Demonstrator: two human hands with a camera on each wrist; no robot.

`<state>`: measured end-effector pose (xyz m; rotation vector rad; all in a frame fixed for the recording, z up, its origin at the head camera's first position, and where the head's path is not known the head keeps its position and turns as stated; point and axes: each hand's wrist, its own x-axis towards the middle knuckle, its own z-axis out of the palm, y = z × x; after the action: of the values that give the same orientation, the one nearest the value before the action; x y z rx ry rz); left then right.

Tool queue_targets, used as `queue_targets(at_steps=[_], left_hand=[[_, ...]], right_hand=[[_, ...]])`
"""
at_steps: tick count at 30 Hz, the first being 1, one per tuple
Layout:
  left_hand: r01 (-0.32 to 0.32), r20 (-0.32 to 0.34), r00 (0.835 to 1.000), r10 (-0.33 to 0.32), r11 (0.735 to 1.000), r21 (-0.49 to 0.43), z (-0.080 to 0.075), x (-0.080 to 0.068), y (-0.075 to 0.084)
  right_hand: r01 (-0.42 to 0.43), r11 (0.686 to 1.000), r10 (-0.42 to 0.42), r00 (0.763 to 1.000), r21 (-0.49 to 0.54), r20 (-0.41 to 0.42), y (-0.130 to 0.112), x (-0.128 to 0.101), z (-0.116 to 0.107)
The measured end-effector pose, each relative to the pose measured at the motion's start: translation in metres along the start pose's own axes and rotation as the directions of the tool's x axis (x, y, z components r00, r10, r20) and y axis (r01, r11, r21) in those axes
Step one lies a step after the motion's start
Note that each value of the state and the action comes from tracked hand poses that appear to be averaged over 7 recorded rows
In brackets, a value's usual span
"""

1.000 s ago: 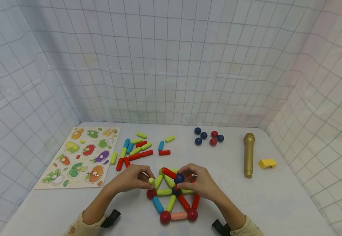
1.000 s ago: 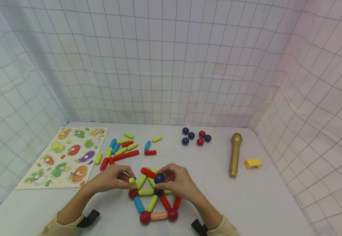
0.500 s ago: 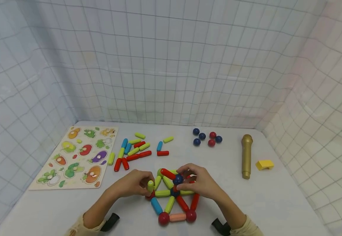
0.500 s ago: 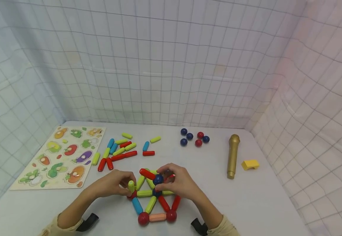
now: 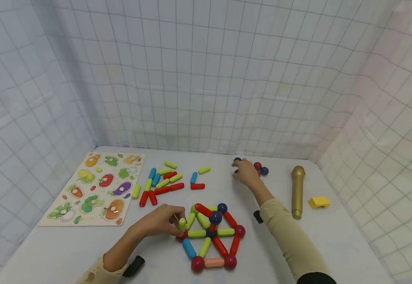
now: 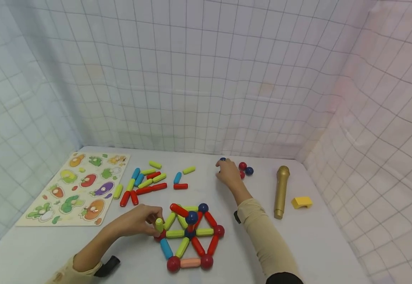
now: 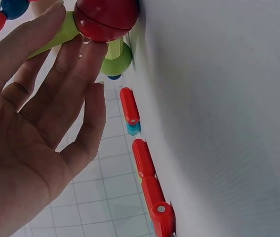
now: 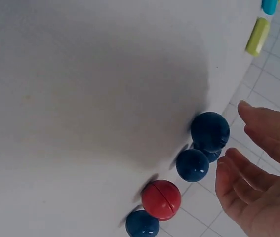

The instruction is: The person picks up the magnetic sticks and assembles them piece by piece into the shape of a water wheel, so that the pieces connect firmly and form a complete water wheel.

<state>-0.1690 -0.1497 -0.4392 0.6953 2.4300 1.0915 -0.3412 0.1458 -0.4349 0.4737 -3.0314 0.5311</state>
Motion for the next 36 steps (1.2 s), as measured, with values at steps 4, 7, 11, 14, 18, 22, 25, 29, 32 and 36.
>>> queue_targets(at_steps=[4, 7, 11, 14, 18, 22, 25, 29, 32, 36], left_hand=[[0.004, -0.001, 1.000, -0.004, 1.000, 0.005, 0.002, 0.000, 0.000], [0.006, -0.003, 1.000, -0.006, 1.000, 0.007, 0.003, 0.000, 0.001], [0.004, -0.007, 1.000, -0.004, 1.000, 0.019, 0.003, 0.000, 0.002], [-0.001, -0.009, 1.000, 0.001, 1.000, 0.031, 0.003, 0.000, 0.001], [0.001, -0.006, 1.000, -0.001, 0.999, 0.035, 0.003, 0.000, 0.000], [0.004, -0.005, 1.000, -0.004, 0.999, 0.044, 0.001, 0.001, -0.001], [-0.005, -0.004, 1.000, 0.005, 0.999, 0.047, 0.001, 0.001, -0.001], [-0.021, 0.000, 1.000, 0.021, 0.999, 0.042, 0.000, 0.001, -0.002], [-0.026, 0.002, 1.000, 0.026, 0.999, 0.046, 0.000, 0.001, -0.002], [-0.028, 0.001, 1.000, 0.028, 0.998, 0.055, 0.000, 0.001, -0.003]], right_hand=[[-0.049, 0.996, 0.053, 0.997, -0.078, 0.052, 0.001, 0.002, 0.007], [-0.054, 0.996, 0.058, 0.997, -0.075, 0.050, 0.000, 0.000, 0.009], [-0.012, 1.000, 0.012, 1.000, -0.002, 0.015, -0.007, -0.008, 0.006], [0.059, 0.991, -0.055, 0.998, 0.121, -0.035, -0.024, -0.022, -0.002], [0.219, 0.912, -0.196, 0.975, 0.348, -0.100, -0.053, -0.051, -0.020], [0.360, 0.770, -0.345, 0.929, 0.526, -0.132, -0.079, -0.080, -0.039], [0.440, 0.685, -0.436, 0.886, 0.581, -0.157, -0.093, -0.095, -0.048], [0.526, 0.625, -0.548, 0.822, 0.577, -0.157, -0.107, -0.108, -0.053], [0.564, 0.611, -0.615, 0.780, 0.556, -0.114, -0.115, -0.115, -0.052], [0.587, 0.620, -0.666, 0.745, 0.521, -0.047, -0.121, -0.117, -0.045]])
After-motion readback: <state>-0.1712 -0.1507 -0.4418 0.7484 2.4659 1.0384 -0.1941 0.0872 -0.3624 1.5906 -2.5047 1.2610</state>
